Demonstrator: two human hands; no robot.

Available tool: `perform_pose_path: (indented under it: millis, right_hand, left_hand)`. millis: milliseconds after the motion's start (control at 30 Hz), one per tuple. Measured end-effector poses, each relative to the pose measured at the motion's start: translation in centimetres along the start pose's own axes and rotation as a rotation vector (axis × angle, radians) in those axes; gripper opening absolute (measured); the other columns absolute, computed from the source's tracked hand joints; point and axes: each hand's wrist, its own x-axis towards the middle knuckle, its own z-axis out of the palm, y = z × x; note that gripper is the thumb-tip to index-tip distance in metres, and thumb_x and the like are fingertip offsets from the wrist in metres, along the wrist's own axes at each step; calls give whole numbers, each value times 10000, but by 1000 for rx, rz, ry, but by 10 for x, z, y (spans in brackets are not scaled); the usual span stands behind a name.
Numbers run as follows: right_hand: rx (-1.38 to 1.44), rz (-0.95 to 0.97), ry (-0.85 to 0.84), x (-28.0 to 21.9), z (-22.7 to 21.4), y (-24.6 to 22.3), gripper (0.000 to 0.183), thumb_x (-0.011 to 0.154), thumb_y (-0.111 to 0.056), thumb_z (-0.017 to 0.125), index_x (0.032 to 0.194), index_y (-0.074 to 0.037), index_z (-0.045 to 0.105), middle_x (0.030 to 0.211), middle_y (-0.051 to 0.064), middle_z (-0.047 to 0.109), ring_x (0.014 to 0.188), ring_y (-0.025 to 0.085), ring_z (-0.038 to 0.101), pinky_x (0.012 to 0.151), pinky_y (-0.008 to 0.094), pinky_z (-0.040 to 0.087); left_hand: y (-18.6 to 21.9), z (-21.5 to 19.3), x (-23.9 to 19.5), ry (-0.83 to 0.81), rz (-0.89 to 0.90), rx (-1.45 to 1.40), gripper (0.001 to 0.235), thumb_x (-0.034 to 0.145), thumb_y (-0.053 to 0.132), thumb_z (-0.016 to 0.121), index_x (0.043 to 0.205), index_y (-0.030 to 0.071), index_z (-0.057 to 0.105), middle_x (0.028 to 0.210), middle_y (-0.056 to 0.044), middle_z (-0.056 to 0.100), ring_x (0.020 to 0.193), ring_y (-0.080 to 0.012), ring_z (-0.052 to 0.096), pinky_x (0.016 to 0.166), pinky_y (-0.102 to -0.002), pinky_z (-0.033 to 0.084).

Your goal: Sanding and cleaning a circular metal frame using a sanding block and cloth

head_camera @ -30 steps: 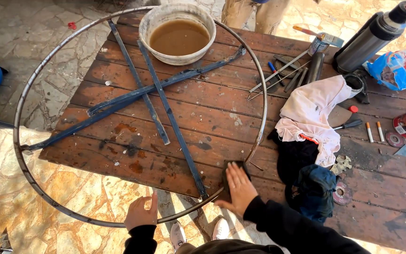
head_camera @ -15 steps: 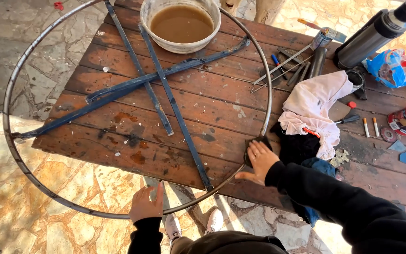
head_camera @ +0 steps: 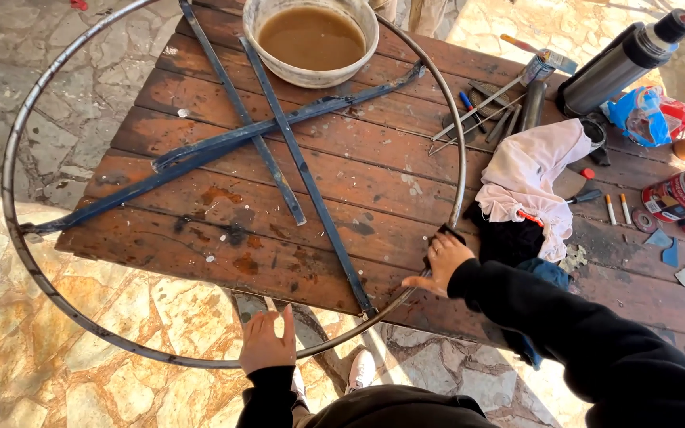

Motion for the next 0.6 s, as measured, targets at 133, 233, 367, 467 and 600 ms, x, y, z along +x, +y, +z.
perform_pose_path:
  millis: [133, 233, 367, 467, 600]
  right_hand:
    - [162, -229, -231, -25, -18, -35, 1376, 757, -1046, 166, 1546, 74, 296, 1576, 268, 360, 1488, 412, 312, 1253, 482, 189]
    - [112, 35, -258, -11, -30, -4, 1323, 789, -1001, 90, 1529, 66, 343, 1617, 245, 337, 1536, 374, 296, 1272, 454, 212]
    - [219, -4, -186, -41, -37, -85, 1294, 795, -969, 67, 1580, 54, 183, 1679, 220, 159, 1585, 347, 97, 1274, 465, 37]
    - [402, -64, 70, -66, -10, -156, 1120, 915, -850, 137, 1603, 34, 113, 1700, 212, 66, 1587, 339, 12, 1256, 487, 15]
    - [671, 421, 374, -1, 21, -107, 1080, 958, -789, 222, 1612, 58, 74, 1716, 221, -9, 1600, 311, -54, 1271, 458, -40]
  left_hand:
    - [-2, 0, 0, -59, 4, 8, 450, 1005, 500, 590, 891, 115, 793, 923, -45, 784, 1050, -195, 725, 728, -320, 601]
    - [-1, -4, -5, -72, 3, -3, 424, 1008, 488, 603, 903, 123, 792, 938, -55, 782, 1054, -211, 721, 771, -337, 596]
    - [-4, 0, 1, -118, 5, 16, 468, 1029, 514, 545, 924, 127, 787, 950, -28, 773, 1093, -177, 698, 760, -318, 601]
    - [-3, -1, -3, -69, 38, 6, 432, 1022, 486, 580, 903, 127, 791, 943, -21, 777, 1069, -185, 711, 766, -312, 593]
    - [-1, -1, -2, -79, 18, -23, 412, 1020, 462, 594, 893, 134, 810, 942, -4, 791, 1053, -181, 724, 690, -330, 586]
